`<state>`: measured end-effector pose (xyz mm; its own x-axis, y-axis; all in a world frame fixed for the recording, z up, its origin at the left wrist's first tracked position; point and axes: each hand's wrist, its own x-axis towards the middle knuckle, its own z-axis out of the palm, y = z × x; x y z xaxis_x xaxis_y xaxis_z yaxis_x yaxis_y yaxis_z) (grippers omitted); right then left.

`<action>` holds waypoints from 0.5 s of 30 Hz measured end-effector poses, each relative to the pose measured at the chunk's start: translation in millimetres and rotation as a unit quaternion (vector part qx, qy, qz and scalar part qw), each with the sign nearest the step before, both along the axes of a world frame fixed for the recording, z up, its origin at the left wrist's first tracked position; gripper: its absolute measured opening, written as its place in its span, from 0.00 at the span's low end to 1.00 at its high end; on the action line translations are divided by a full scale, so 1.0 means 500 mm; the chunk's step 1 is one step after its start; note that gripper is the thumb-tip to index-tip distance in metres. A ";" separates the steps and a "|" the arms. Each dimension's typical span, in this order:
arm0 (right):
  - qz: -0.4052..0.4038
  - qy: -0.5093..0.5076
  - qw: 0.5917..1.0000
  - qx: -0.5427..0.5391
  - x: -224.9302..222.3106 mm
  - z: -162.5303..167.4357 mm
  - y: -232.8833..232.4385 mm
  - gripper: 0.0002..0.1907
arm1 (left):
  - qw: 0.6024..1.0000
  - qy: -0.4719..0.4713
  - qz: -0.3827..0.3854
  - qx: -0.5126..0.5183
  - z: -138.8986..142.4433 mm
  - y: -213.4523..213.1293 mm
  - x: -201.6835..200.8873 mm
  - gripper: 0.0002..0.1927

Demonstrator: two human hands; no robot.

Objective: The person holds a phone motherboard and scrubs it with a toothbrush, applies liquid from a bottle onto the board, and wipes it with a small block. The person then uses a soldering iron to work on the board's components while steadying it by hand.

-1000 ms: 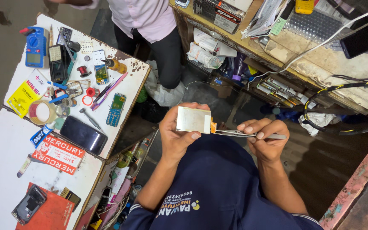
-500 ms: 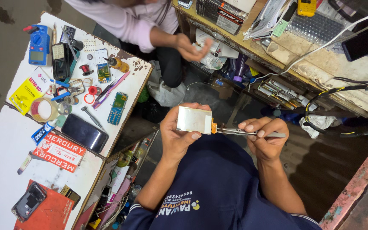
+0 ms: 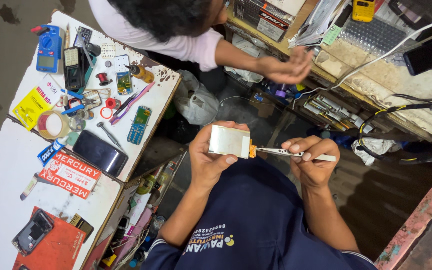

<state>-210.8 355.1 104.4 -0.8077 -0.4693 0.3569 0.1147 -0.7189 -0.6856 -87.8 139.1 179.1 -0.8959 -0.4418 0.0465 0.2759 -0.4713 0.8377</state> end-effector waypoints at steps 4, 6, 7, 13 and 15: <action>0.004 0.006 1.000 -0.003 0.000 -0.002 0.001 0.10 | 1.000 0.010 0.001 -0.001 0.001 -0.002 0.002 0.32; 0.005 0.009 1.000 -0.006 0.001 -0.001 0.000 0.10 | 1.000 0.011 0.002 -0.003 0.001 -0.003 0.003 0.32; 0.006 0.012 1.000 -0.007 0.001 0.000 0.000 0.10 | 1.000 0.009 0.003 -0.005 0.001 -0.003 0.003 0.32; 0.027 0.020 0.999 -0.023 0.001 0.008 -0.001 0.05 | 1.000 0.012 0.002 -0.002 0.000 -0.003 0.002 0.32; 0.037 0.022 0.998 -0.035 0.000 0.009 -0.001 0.05 | 1.000 0.014 0.000 0.000 0.000 -0.003 0.001 0.33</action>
<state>-210.5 354.5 108.9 -0.7549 -0.4998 0.4247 0.1402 -0.7556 -0.6399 -87.0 137.6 179.2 -0.8942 -0.4419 0.0716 0.2996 -0.4721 0.8291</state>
